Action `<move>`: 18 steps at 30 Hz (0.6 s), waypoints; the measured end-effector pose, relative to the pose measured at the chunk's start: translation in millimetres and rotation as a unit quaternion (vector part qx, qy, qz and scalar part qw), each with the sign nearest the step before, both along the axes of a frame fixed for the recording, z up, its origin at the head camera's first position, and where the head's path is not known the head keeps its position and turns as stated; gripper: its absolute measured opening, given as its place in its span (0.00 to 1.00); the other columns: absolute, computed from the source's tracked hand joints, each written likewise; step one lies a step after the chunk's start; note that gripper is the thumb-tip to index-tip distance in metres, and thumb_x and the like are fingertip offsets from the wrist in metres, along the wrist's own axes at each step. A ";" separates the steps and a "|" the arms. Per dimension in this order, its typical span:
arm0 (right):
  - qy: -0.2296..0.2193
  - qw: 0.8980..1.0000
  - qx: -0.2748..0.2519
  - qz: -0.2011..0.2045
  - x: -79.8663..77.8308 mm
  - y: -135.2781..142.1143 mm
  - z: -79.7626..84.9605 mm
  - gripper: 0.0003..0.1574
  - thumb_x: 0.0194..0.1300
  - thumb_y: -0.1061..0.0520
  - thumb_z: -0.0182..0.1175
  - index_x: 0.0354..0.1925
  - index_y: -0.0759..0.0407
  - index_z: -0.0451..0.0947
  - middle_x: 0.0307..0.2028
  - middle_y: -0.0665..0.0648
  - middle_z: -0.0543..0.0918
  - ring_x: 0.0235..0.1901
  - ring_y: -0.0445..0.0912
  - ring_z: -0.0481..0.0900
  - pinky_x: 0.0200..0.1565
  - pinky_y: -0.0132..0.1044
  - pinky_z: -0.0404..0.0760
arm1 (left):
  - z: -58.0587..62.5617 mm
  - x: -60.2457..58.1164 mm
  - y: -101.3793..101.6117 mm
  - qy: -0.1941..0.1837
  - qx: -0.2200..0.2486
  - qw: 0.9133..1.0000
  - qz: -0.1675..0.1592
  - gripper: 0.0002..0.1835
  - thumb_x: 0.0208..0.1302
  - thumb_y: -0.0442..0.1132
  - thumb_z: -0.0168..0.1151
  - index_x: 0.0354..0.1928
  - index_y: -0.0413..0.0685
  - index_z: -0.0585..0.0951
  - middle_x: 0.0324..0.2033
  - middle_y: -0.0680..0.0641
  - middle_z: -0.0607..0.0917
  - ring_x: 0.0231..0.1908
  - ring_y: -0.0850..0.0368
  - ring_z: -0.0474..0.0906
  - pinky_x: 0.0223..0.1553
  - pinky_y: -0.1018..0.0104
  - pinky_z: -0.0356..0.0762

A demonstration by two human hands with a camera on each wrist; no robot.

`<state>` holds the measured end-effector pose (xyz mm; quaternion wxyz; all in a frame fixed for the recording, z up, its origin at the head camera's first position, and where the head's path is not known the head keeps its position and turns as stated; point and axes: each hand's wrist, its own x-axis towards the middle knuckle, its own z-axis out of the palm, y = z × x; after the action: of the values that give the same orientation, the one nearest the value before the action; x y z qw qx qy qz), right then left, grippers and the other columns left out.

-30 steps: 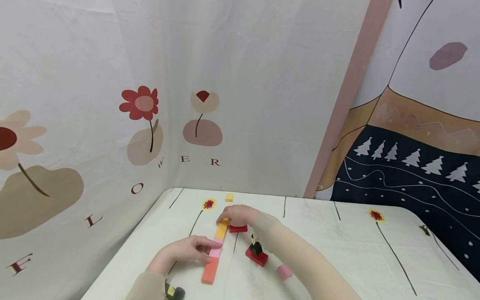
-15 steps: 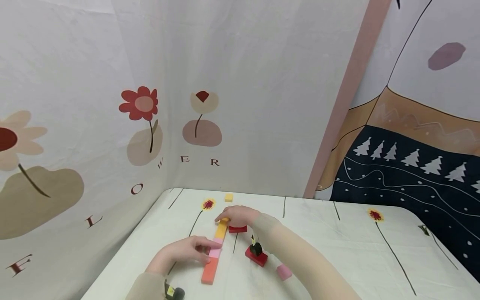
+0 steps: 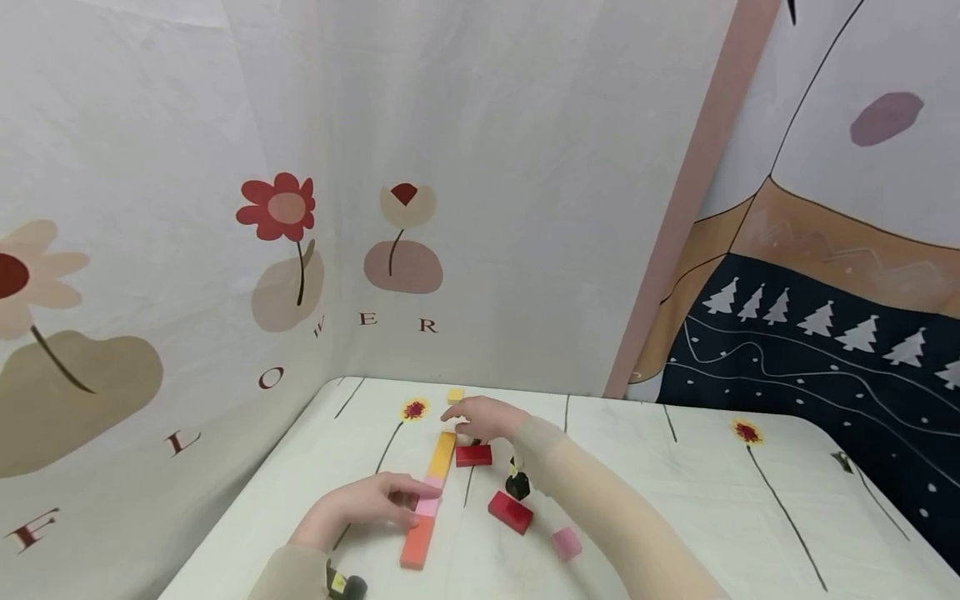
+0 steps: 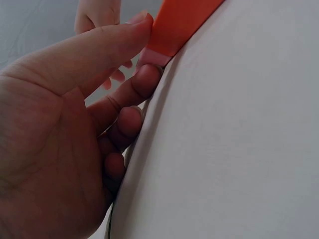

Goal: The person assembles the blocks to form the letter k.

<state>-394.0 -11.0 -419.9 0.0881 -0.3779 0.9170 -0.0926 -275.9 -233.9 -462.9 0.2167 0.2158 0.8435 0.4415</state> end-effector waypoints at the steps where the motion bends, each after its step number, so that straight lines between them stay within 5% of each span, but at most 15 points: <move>1: 0.003 1.000 -0.003 -0.002 -1.9 0.6 0.9 0.20 0.71 0.55 0.58 0.60 0.46 0.78 0.57 0.48 0.78 0.52 0.41 0.76 0.53 0.34 0.75 | 0.2 -0.1 -0.6 -0.001 -0.001 1.000 0.002 0.23 0.57 0.39 0.70 0.56 0.58 0.82 0.40 0.51 0.78 0.44 0.52 0.68 0.44 0.56 0.66; 9: 0.000 1.000 -0.007 -0.019 -14.0 3.7 3.3 0.16 0.67 0.54 0.62 0.53 0.49 0.82 0.50 0.47 0.81 0.49 0.42 0.76 0.51 0.34 0.75 | -0.5 0.7 -3.1 -0.026 0.005 1.000 0.015 0.23 0.58 0.39 0.69 0.57 0.60 0.82 0.41 0.51 0.78 0.46 0.51 0.68 0.46 0.54 0.66; 18: 0.004 0.996 -0.050 -0.075 -24.7 9.0 -6.6 0.19 0.65 0.56 0.64 0.55 0.52 0.80 0.52 0.51 0.81 0.51 0.45 0.76 0.52 0.39 0.75 | -0.1 4.1 0.2 -0.015 -0.009 0.999 0.028 0.22 0.57 0.40 0.71 0.54 0.64 0.83 0.40 0.52 0.79 0.44 0.52 0.69 0.46 0.54 0.66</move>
<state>-418.6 -2.0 -426.5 0.0586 -0.3126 0.9372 -0.1433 -271.8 -233.7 -463.0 0.2188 0.1837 0.8496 0.4433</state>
